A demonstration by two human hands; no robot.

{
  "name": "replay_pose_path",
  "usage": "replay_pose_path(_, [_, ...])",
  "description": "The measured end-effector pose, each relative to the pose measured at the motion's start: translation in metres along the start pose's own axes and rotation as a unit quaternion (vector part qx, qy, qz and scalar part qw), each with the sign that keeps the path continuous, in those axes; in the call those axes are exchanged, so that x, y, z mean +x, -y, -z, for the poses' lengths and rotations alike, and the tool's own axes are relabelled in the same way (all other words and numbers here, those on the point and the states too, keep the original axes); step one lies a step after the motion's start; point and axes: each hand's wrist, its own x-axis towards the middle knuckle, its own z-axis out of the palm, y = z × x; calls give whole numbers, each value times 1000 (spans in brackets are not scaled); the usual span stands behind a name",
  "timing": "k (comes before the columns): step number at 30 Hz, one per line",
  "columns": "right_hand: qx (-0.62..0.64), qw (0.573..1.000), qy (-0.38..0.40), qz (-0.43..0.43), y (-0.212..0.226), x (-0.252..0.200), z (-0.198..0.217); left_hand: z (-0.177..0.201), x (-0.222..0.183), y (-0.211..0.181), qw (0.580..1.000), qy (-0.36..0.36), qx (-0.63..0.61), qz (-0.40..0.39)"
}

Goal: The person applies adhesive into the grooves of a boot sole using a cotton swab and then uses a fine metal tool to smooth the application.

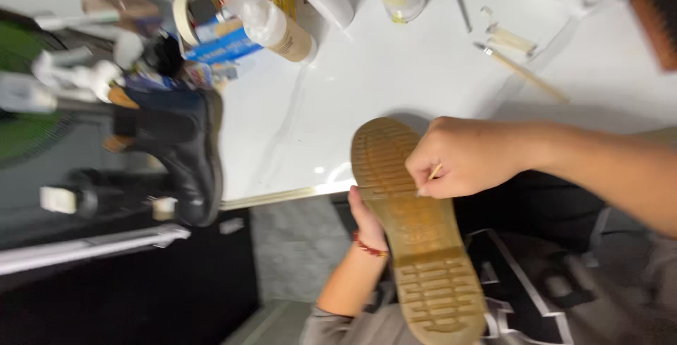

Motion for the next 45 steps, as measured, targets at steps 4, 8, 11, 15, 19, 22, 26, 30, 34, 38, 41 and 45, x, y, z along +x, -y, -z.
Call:
replay_pose_path(4, [0, 1000, 8, 11, 1, -7, -7, 14, -4, 7, 991, -61, -45, 114])
replay_pose_path(8, [-18, 998, 6, 57, -6, -10, -2, 11, -5, 9, 997, -9, -47, 61])
replay_pose_path(11, [-29, 998, 17, 44, -9, -14, -6, 4, -4, 4, 998, 33, -53, 29])
replay_pose_path(15, [-26, 998, 33, 55, -13, -14, -4, 7, -1, 8, 990, 91, -102, 30])
replay_pose_path(19, [-64, 997, 7, 49, -14, -13, -2, 12, 7, 20, 990, 101, -96, 14])
replay_pose_path(22, [-70, 994, -25, 83, -4, -9, -11, 2, 2, 15, 986, 115, -117, 41])
replay_pose_path(26, [-94, 995, -26, 23, 1, -13, -14, 2, 3, 11, 975, 165, -141, 41])
replay_pose_path(30, [-94, 994, -25, 47, 5, -12, -13, -3, 7, 9, 979, 149, -132, 34])
replay_pose_path(34, [-86, 992, -40, 86, 3, -12, -16, -5, 4, 8, 980, 143, -129, 46])
replay_pose_path(38, [-74, 993, -33, 83, 5, -14, -15, -11, 4, 3, 993, 93, -70, 29])
replay_pose_path(41, [-64, 994, -47, 75, 4, -18, -20, -1, 4, 4, 991, 117, -61, 18])
replay_pose_path(45, [-64, 994, -60, 70, -1, -17, -21, 6, 4, 9, 983, 157, -78, 46])
